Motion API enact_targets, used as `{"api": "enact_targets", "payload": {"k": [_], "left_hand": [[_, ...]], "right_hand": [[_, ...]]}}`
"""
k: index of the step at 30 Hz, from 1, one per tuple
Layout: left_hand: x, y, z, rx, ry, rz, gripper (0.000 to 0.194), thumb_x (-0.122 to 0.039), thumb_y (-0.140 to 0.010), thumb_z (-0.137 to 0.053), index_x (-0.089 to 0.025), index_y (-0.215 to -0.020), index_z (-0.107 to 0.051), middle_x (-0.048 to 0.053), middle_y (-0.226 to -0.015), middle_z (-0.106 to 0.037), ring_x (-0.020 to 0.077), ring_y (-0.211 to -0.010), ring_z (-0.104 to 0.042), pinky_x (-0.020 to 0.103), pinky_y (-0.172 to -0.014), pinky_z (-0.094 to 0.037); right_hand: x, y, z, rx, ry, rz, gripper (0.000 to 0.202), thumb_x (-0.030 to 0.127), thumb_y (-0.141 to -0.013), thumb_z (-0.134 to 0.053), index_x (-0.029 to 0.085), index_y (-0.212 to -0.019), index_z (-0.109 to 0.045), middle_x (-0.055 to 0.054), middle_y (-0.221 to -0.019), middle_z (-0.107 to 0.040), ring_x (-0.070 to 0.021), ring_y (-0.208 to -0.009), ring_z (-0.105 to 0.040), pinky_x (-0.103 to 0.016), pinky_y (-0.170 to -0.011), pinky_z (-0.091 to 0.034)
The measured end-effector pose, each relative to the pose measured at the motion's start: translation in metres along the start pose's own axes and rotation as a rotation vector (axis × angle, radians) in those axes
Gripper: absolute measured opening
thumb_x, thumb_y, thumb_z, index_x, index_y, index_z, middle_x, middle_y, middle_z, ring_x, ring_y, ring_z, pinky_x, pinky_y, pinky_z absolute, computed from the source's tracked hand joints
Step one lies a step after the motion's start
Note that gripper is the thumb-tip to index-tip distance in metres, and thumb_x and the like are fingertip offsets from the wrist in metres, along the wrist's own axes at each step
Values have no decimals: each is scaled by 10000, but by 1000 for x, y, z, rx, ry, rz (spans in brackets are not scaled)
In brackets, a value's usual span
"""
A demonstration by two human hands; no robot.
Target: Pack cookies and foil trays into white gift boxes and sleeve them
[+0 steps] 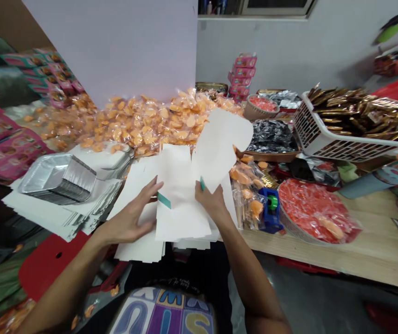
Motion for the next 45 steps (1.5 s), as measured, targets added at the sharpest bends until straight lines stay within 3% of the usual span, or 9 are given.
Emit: {"api": "enact_targets", "payload": {"k": [6, 13, 17, 20, 22, 25, 29, 34, 45], "left_hand": [[31, 12, 3, -222, -243, -25, 246, -344, -1063, -685, -258, -1245, -827, 116, -1119, -767, 254, -1001, -740, 412, -920, -639], [56, -3, -12, -271, 5, 213, 446, -528, -1072, -659, -232, -741, -696, 33, -803, -609, 192, -726, -592, 338, -678, -489], [73, -13, -21, -361, -12, 515, 96, -277, -970, -691, -212, -1036, -718, 57, -1037, -612, 207, -790, -591, 378, -787, -538], [77, -19, -32, -324, -1, 575, 467, -139, -894, -641, -234, -1351, -669, 103, -1270, -602, 246, -903, -662, 466, -943, -581], [77, -21, -35, -313, 26, 560, 580, -133, -873, -640, -256, -1439, -644, 119, -1323, -596, 296, -1031, -694, 524, -1038, -574], [78, -12, -29, -416, 170, 578, 831, -183, -859, -705, -241, -1654, -471, 122, -1288, -632, 326, -1132, -689, 554, -1098, -556], [75, 20, -37, -622, 684, 670, 890, -423, -822, -913, -178, -1562, -484, 83, -1155, -680, 262, -1093, -701, 434, -1040, -575], [39, 36, -44, -722, 974, 490, 582, -624, -756, -995, -192, -923, -642, -28, -806, -602, 132, -755, -583, 268, -754, -537], [-14, 9, 5, -731, 667, 66, 458, -368, -777, -977, -186, -1117, -728, -2, -894, -745, 131, -768, -685, 234, -750, -605]], "right_hand": [[2, 46, 9, 154, 56, -3, 303, 504, -1002, -590, 247, -937, -736, -83, -848, -774, -300, -886, -740, -411, -823, -611], [-10, 66, -12, 372, 162, 95, 103, 276, -877, -548, 252, -894, -646, -78, -864, -746, -275, -866, -726, -362, -794, -591], [-11, 93, -8, 366, 333, -33, 217, 265, -1021, -494, 235, -884, -660, -98, -803, -735, -283, -766, -728, -367, -715, -550], [27, 121, -21, 370, 401, 92, 281, 181, -1052, -447, 202, -1065, -727, -150, -971, -785, -292, -829, -756, -406, -779, -589], [60, 126, -47, 384, 389, 270, 420, 100, -1011, -448, 165, -1322, -723, -213, -1291, -778, -337, -1149, -762, -461, -948, -631], [73, 99, -86, 338, 535, 305, 619, -21, -900, -474, 96, -1474, -674, -266, -1476, -705, -385, -1404, -649, -524, -1080, -622], [63, 56, -106, 262, 666, 222, 381, -42, -922, -491, 146, -1100, -771, -201, -1104, -788, -335, -1073, -730, -432, -873, -639], [92, 68, -87, 115, 354, 483, 275, 33, -987, -526, 195, -1053, -737, -117, -1009, -766, -263, -926, -689, -375, -833, -583], [127, 53, -39, 40, 139, 671, 461, 16, -905, -552, 243, -1273, -713, -133, -1250, -716, -305, -1141, -674, -466, -940, -606]]}}
Point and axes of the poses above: each hand's wrist, its own y-axis away from the middle knuckle, its own z-axis out of the back of the hand, x = y × z, the point moved 9 cm from there along -y, towards the middle knuckle
